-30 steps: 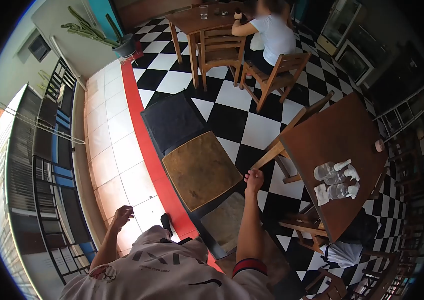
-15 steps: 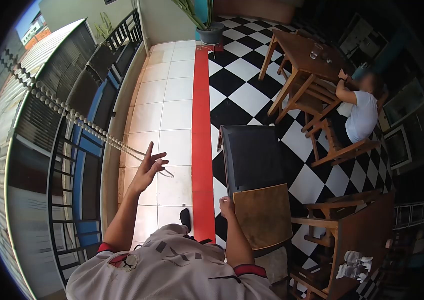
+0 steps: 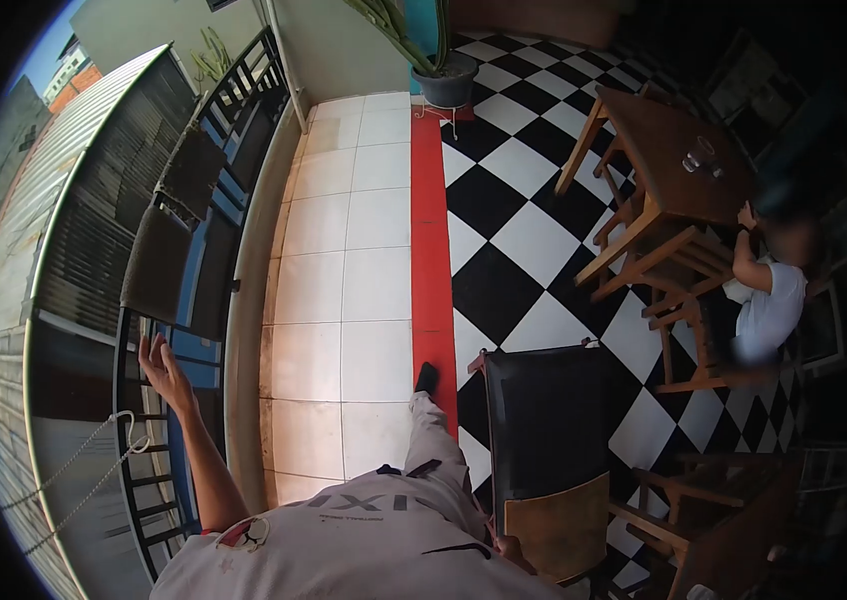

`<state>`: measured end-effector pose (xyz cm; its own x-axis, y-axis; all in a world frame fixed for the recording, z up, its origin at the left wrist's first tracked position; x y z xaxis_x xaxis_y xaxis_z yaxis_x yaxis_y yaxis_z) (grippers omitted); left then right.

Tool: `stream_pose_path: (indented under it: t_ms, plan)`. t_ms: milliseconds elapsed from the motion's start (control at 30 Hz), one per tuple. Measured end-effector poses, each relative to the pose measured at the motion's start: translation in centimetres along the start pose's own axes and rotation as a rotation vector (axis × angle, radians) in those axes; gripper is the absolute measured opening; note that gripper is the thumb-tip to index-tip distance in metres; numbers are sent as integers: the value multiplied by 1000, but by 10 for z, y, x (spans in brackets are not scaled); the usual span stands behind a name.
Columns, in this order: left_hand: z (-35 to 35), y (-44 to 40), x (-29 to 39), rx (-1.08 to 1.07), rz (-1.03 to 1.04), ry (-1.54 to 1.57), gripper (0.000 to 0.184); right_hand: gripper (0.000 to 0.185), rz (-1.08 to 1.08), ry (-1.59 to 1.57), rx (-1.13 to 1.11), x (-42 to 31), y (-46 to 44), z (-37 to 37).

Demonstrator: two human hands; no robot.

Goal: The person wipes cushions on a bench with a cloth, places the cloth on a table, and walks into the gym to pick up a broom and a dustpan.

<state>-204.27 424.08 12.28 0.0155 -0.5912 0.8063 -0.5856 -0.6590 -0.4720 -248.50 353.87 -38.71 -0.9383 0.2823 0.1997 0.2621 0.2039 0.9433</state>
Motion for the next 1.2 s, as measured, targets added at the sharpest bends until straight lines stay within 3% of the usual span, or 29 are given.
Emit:
stream_pose_path:
  t_ms: [67, 133, 167, 200, 267, 300, 333, 400, 467, 533, 733, 800, 867, 933, 1033, 1100, 1200]
  plan:
    - [76, -12, -11, -256, 27, -103, 47, 33, -34, 183, -57, -115, 33, 25]
    - [131, -2, -126, -571, -209, -176, 50, 33, -269, 190, -75, -280, 90, 51]
    - [146, 19, -206, -752, -458, -246, 51, 32, -498, 98, -102, -381, 139, 68]
    - [157, 55, -201, -726, -851, -92, 53, 32, -725, 7, -149, -480, 195, 86]
    - [153, 107, -228, -959, -1110, -310, 51, 31, -1058, -52, -130, -637, 340, 109]
    - [144, 131, -259, -972, -1183, -377, 46, 30, -1201, 31, -111, -697, 414, 117]
    - [138, 155, -277, -836, -1337, -301, 35, 29, -1338, 34, -140, -751, 473, 125]
    - [144, 182, -269, -691, -1531, -335, 33, 27, -1527, 0, -217, -821, 594, 134]
    - [177, 196, -256, -643, -1659, -370, 32, 25, -1653, 51, -257, -885, 649, 146]
    - [231, 200, -250, -648, -1727, -374, 30, 24, -1642, 112, -195, -948, 650, 161]
    - [516, 72, -250, -828, -1606, -345, 26, 21, -1443, 270, -138, -1034, 625, 181]
    - [653, -10, -246, -901, -1428, -335, 25, 22, -1483, 279, -48, -1063, 625, 162]
    - [804, -105, -224, -1081, -1121, -271, 24, 22, -1550, 294, 50, -1099, 634, 133]
    - [956, -197, -168, -1106, -850, -141, 30, 22, -1593, 193, 179, -1139, 637, 97]
    - [1147, -312, -31, -1152, -586, 89, 37, 21, -1476, -31, 237, -1208, 631, 56]
    - [1241, -363, 50, -1130, -464, 172, 38, 21, -1396, -122, 274, -1268, 626, 39]
    - [1346, -385, 98, -1113, -425, 199, 39, 18, -1436, -96, 168, -1390, 631, 31]
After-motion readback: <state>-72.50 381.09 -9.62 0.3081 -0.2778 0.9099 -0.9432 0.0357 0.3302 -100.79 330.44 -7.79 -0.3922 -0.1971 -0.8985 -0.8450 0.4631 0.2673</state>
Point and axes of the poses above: each hand's wrist, its own y-axis away from the middle knuckle, its own z-axis out of the palm, x = y × z, the point moved 7 cm from there along -y, towards the middle knuckle, and after that the axes turned 2 degrees about -x, right-handed, at the moved point
